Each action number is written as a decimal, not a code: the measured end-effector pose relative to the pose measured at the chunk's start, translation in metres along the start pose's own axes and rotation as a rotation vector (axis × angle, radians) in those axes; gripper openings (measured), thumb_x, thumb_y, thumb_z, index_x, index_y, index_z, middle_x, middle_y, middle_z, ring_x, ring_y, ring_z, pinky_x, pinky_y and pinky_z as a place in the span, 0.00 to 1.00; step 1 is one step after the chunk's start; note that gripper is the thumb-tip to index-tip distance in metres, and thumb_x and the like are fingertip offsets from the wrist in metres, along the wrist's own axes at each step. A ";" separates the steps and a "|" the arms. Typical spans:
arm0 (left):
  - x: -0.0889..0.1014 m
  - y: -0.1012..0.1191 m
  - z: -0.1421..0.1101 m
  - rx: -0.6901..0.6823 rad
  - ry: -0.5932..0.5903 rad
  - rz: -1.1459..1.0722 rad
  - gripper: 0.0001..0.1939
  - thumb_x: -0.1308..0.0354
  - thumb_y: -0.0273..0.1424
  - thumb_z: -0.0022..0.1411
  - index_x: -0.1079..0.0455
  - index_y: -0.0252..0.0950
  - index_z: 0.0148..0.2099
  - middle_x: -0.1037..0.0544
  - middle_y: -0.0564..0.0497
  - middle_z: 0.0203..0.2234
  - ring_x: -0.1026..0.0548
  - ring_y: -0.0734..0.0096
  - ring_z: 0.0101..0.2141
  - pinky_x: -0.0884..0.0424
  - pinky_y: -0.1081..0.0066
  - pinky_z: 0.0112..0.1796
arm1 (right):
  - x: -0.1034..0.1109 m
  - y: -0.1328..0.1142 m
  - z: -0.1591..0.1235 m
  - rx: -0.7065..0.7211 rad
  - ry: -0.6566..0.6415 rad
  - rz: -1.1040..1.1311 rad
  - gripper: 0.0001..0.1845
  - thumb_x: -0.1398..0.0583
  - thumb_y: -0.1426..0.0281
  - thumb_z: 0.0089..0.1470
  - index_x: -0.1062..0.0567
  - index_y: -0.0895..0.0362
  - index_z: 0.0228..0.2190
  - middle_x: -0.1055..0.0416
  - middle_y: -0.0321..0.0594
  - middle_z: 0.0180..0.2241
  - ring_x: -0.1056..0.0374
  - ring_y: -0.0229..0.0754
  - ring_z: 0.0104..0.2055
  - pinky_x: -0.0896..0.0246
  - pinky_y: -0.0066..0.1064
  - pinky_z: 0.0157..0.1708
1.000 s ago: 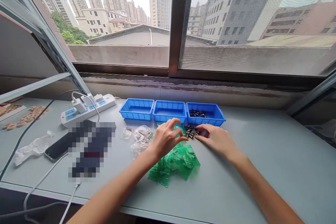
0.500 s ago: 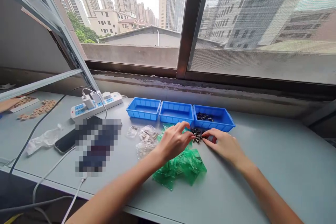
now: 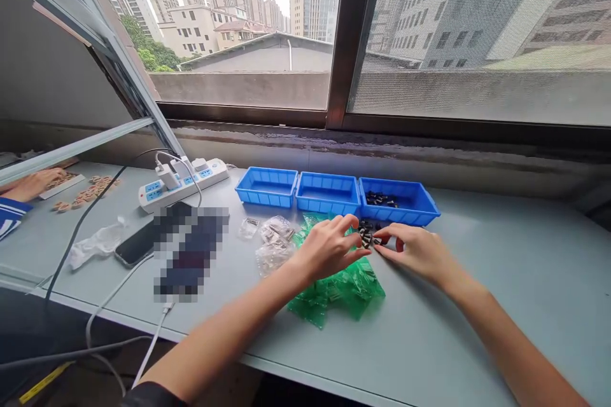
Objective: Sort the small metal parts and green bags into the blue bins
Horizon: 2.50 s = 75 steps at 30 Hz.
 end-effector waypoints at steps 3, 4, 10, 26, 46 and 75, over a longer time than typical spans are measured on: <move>-0.002 -0.002 0.000 0.014 -0.042 0.010 0.15 0.48 0.42 0.62 0.29 0.36 0.32 0.28 0.49 0.36 0.27 0.72 0.32 0.31 0.72 0.28 | 0.007 -0.002 -0.001 -0.024 0.041 0.086 0.08 0.40 0.64 0.44 0.22 0.49 0.29 0.24 0.33 0.27 0.35 0.36 0.20 0.43 0.28 0.21; -0.003 -0.002 -0.001 0.018 -0.052 0.012 0.15 0.47 0.42 0.62 0.29 0.36 0.32 0.28 0.50 0.36 0.27 0.72 0.32 0.31 0.72 0.29 | 0.009 -0.003 -0.002 -0.031 0.055 0.143 0.09 0.40 0.63 0.44 0.23 0.49 0.30 0.25 0.33 0.27 0.35 0.36 0.20 0.42 0.28 0.21; 0.000 0.000 -0.001 0.011 -0.026 0.019 0.16 0.50 0.43 0.63 0.30 0.36 0.37 0.28 0.50 0.36 0.28 0.72 0.32 0.32 0.73 0.28 | 0.008 -0.005 -0.006 -0.160 0.087 0.538 0.16 0.39 0.56 0.44 0.24 0.54 0.33 0.27 0.38 0.27 0.39 0.35 0.18 0.41 0.28 0.17; 0.029 -0.005 0.000 0.044 0.261 -0.032 0.13 0.55 0.36 0.68 0.32 0.36 0.39 0.26 0.52 0.32 0.28 0.75 0.30 0.33 0.75 0.29 | -0.011 -0.010 -0.008 -0.328 -0.036 0.900 0.22 0.34 0.54 0.39 0.25 0.54 0.34 0.27 0.37 0.28 0.40 0.32 0.19 0.42 0.26 0.17; 0.020 -0.009 0.001 0.075 0.181 0.019 0.12 0.50 0.37 0.65 0.30 0.36 0.34 0.28 0.49 0.35 0.28 0.74 0.28 0.31 0.73 0.28 | -0.031 0.002 -0.002 -0.372 0.018 0.971 0.27 0.38 0.47 0.41 0.22 0.58 0.31 0.41 0.30 0.13 0.48 0.32 0.16 0.50 0.25 0.15; 0.011 -0.012 0.000 0.065 0.104 0.051 0.10 0.43 0.29 0.60 0.32 0.34 0.26 0.29 0.50 0.35 0.31 0.76 0.26 0.32 0.74 0.26 | 0.024 0.034 -0.002 -0.299 0.380 0.529 0.21 0.39 0.54 0.46 0.22 0.54 0.38 0.23 0.43 0.33 0.29 0.42 0.25 0.39 0.30 0.19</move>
Point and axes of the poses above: each hand's wrist, its own z-axis towards the middle knuckle, its own x-axis out of the back of the hand, y = z × x, the point moved 8 cm from there along z, towards the middle knuckle
